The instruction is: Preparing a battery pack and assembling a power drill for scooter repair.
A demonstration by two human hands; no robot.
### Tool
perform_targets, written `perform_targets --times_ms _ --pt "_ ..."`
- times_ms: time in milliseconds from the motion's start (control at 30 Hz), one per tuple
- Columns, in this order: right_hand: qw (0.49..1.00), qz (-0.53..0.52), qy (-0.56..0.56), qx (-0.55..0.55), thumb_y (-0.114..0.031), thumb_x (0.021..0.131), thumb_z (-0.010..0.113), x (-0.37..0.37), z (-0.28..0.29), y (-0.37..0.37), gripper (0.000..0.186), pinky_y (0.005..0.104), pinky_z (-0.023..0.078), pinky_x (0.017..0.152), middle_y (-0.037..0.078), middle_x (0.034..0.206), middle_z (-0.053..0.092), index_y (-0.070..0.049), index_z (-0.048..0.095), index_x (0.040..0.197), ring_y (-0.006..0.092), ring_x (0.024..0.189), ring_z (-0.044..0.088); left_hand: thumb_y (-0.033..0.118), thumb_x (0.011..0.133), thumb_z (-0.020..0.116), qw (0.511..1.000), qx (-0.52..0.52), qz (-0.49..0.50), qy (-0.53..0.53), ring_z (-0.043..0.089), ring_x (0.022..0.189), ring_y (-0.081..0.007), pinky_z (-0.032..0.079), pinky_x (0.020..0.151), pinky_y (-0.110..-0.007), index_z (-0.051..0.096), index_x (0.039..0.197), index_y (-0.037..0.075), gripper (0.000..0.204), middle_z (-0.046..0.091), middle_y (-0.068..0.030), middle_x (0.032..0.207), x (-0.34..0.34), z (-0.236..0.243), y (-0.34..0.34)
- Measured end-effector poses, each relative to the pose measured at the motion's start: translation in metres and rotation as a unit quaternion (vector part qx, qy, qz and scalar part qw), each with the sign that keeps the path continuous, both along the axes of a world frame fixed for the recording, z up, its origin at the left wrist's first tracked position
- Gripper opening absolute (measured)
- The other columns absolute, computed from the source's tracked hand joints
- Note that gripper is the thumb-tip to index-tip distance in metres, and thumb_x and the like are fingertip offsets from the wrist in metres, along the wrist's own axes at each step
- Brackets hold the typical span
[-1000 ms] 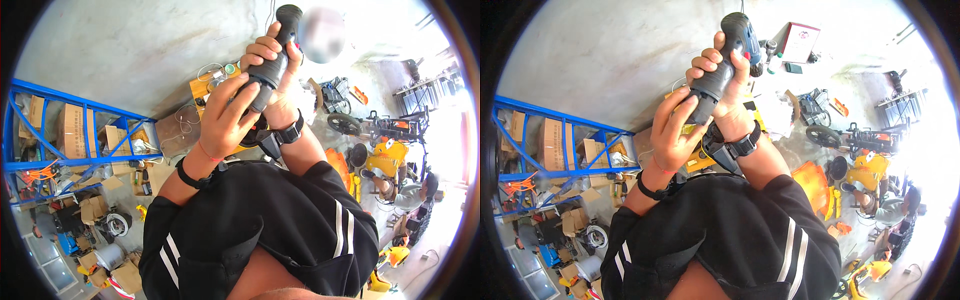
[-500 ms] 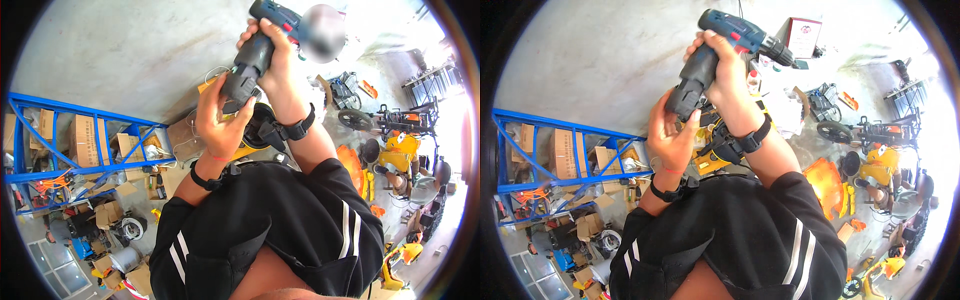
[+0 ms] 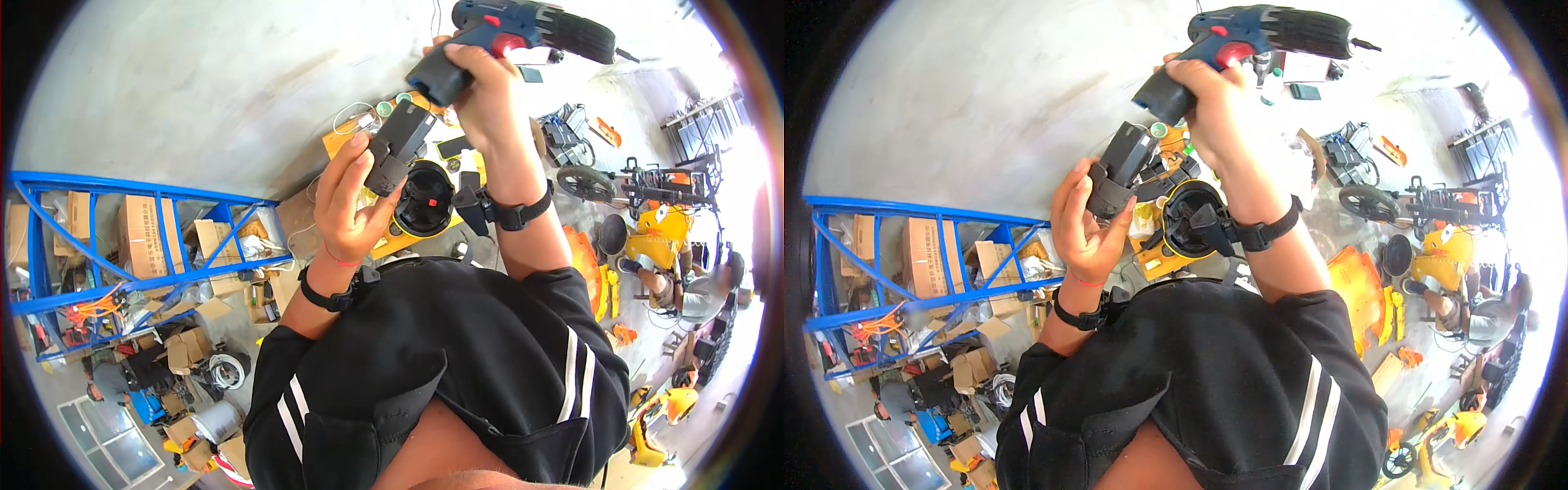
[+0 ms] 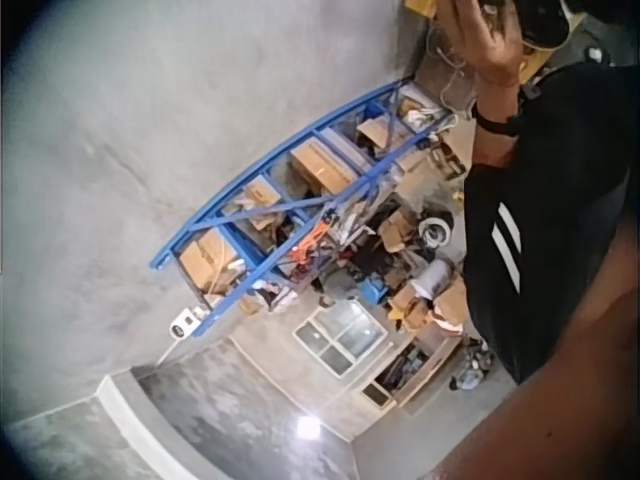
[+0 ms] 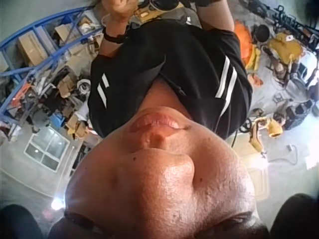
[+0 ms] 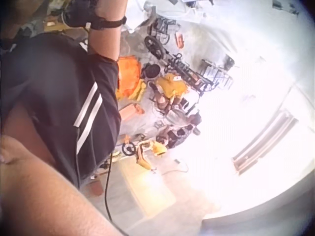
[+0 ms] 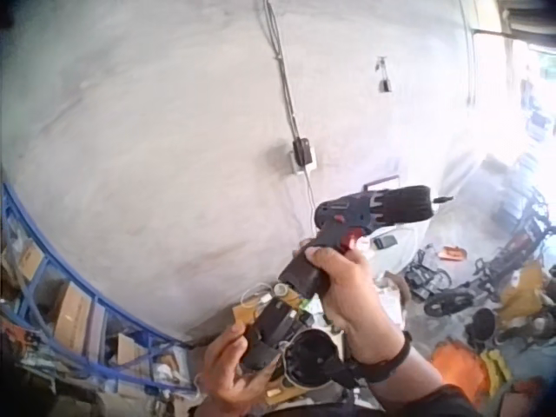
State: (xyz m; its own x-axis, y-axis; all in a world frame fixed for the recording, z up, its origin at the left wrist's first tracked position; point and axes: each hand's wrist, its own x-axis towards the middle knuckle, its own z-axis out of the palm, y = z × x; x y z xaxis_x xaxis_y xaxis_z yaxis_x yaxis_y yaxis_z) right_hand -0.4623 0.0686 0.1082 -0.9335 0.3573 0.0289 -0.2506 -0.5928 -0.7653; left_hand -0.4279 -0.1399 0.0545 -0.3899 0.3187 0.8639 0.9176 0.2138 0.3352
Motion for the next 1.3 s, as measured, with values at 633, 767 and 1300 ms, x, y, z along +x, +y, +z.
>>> perform_targets --times_ms 633,767,1300 --pt "0.992 -0.024 -0.053 0.112 -0.029 0.092 0.07 0.004 -0.01 -0.022 0.033 0.0272 0.043 0.057 0.001 0.072 0.058 0.0 0.058 0.081 0.0078 0.063 0.051 -0.012 0.076 0.075 0.987 0.047 -0.016 -0.155 0.049 0.13 -0.0306 0.045 0.106 -0.043 0.044 0.137 -0.006 0.069 0.045 -0.0241 0.143 0.0 -0.007 0.009" --pt "0.985 -0.07 -0.074 0.139 -0.034 0.093 0.068 -0.002 -0.024 -0.036 0.041 0.0288 0.046 0.058 0.005 0.075 0.059 0.004 0.055 0.091 0.0099 0.065 0.052 -0.011 0.077 0.075 0.986 0.018 0.029 -0.162 0.05 0.129 -0.0293 0.046 0.105 -0.042 0.044 0.137 -0.007 0.068 0.046 -0.0224 0.143 0.001 -0.004 0.009" --pt "0.994 -0.047 -0.021 0.094 -0.027 0.095 0.065 0.009 -0.016 -0.063 0.037 0.0272 0.049 0.067 0.008 0.088 0.058 0.002 0.044 0.108 0.0123 0.077 0.056 0.0 0.072 0.083 0.99 -0.028 0.107 -0.086 0.057 0.124 -0.0318 0.046 0.105 -0.038 0.041 0.142 -0.001 0.082 0.051 -0.0207 0.141 -0.019 0.004 0.013"
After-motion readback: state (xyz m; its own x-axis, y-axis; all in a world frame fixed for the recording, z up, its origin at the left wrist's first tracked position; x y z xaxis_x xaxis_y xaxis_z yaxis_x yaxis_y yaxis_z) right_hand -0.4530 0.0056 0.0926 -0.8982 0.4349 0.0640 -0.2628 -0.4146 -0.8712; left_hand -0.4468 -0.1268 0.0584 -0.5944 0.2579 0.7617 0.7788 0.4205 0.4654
